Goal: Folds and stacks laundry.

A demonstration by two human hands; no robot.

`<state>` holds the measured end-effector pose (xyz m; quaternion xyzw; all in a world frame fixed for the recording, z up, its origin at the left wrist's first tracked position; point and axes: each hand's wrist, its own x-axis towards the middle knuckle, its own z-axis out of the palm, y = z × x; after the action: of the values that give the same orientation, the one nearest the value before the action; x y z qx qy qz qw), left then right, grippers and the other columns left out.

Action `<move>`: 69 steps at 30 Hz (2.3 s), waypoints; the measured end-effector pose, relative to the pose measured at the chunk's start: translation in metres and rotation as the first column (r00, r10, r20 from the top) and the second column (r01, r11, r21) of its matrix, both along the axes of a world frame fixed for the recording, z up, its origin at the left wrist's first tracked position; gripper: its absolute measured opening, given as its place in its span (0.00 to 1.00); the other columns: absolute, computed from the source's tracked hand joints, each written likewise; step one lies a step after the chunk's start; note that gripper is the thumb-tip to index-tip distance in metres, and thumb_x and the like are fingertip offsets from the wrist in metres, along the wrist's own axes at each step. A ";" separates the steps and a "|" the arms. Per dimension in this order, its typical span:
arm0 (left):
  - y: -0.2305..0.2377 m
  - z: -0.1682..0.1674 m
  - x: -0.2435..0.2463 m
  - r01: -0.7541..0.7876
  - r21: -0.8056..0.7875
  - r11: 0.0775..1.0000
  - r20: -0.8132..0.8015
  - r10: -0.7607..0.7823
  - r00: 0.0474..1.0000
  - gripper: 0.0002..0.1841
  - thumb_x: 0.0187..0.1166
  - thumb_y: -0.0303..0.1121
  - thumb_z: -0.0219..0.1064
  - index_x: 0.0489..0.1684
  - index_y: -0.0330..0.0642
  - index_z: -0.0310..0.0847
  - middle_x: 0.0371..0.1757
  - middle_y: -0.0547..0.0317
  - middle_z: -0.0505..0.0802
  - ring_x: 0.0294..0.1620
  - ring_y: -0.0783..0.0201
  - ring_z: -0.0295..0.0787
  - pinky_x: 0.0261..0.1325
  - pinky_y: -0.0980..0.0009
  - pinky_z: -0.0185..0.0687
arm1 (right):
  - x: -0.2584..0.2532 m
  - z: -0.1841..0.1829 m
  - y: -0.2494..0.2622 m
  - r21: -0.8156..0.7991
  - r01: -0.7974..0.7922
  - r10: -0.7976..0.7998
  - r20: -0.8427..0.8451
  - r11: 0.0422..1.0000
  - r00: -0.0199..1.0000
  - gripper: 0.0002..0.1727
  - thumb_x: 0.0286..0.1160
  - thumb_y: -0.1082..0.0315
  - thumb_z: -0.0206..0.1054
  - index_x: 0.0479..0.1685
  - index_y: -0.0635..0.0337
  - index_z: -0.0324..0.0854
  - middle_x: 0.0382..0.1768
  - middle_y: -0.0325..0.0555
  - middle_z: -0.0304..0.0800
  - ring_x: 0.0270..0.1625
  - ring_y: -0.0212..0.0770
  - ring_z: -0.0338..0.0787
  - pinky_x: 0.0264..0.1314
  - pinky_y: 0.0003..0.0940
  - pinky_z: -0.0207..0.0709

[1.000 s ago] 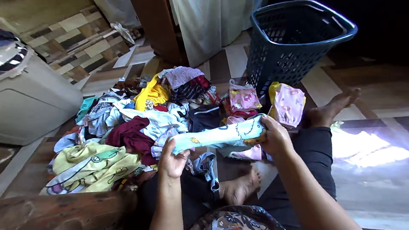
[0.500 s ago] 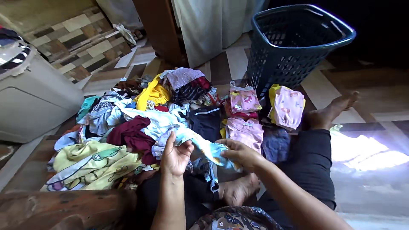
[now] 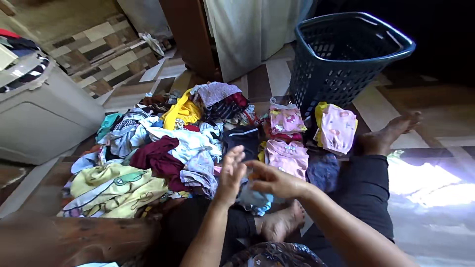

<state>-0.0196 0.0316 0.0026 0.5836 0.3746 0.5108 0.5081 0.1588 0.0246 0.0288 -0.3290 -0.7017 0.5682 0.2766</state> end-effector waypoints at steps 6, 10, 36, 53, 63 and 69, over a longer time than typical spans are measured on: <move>-0.005 0.009 -0.006 0.375 -0.008 0.927 -0.061 -0.374 0.925 0.49 0.78 0.59 0.63 0.78 0.14 0.59 0.69 0.46 0.85 0.66 0.76 0.82 0.71 0.75 0.77 | 0.018 0.030 0.004 0.174 -0.094 0.094 0.007 0.980 0.996 0.19 0.74 0.73 0.68 0.63 0.64 0.72 0.37 0.33 0.86 0.35 0.17 0.82 0.41 0.16 0.78; -0.004 0.012 -0.010 0.448 0.067 0.891 -0.078 -0.443 0.893 0.30 0.79 0.56 0.67 0.49 0.29 0.84 0.43 0.73 0.91 0.46 0.87 0.85 0.55 0.81 0.82 | 0.022 0.036 0.001 0.258 -0.099 0.115 -0.046 0.961 0.992 0.20 0.72 0.72 0.67 0.62 0.60 0.71 0.41 0.31 0.87 0.39 0.15 0.84 0.44 0.13 0.80; -0.008 0.067 -0.069 0.039 0.360 0.932 0.066 -0.067 0.996 0.07 0.80 0.38 0.69 0.50 0.57 0.90 0.43 0.81 0.95 0.42 0.85 0.90 0.46 0.81 0.88 | 0.020 0.052 0.011 0.208 -0.135 0.208 -0.383 0.969 0.900 0.10 0.89 0.53 0.59 0.44 0.35 0.87 0.36 0.11 0.88 0.38 0.08 0.84 0.42 0.09 0.79; -0.018 0.107 -0.094 0.429 0.612 0.664 0.417 -0.732 0.538 0.11 0.77 0.42 0.71 0.40 0.43 0.88 0.27 0.66 0.89 0.33 0.69 0.88 0.47 0.70 0.84 | 0.081 0.078 0.009 0.652 -0.009 0.037 -0.030 0.758 0.999 0.21 0.76 0.52 0.72 0.21 0.57 0.79 0.25 0.32 0.79 0.37 0.20 0.78 0.43 0.16 0.70; 0.012 0.110 -0.096 0.380 0.648 0.660 0.542 -0.750 0.380 0.14 0.78 0.42 0.67 0.39 0.39 0.87 0.27 0.64 0.88 0.36 0.65 0.89 0.50 0.67 0.85 | 0.065 0.118 -0.039 0.525 -0.435 0.569 -0.118 0.731 0.814 0.21 0.84 0.52 0.63 0.26 0.57 0.74 0.26 0.38 0.80 0.41 0.30 0.83 0.62 0.35 0.73; 0.023 0.123 -0.122 0.306 0.643 0.702 0.008 -0.406 0.914 0.12 0.82 0.47 0.61 0.39 0.56 0.90 0.35 0.73 0.93 0.51 0.70 0.91 0.80 0.56 0.73 | 0.072 0.112 -0.009 0.927 -0.090 -0.427 0.251 0.363 0.868 0.16 0.77 0.56 0.65 0.22 0.51 0.85 0.20 0.38 0.85 0.33 0.45 0.89 0.53 0.58 0.77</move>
<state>-0.1420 0.0546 0.1252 0.7408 0.0230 0.5399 0.3991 0.2309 0.0156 0.1409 -0.3147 -0.9000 -0.0451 0.2983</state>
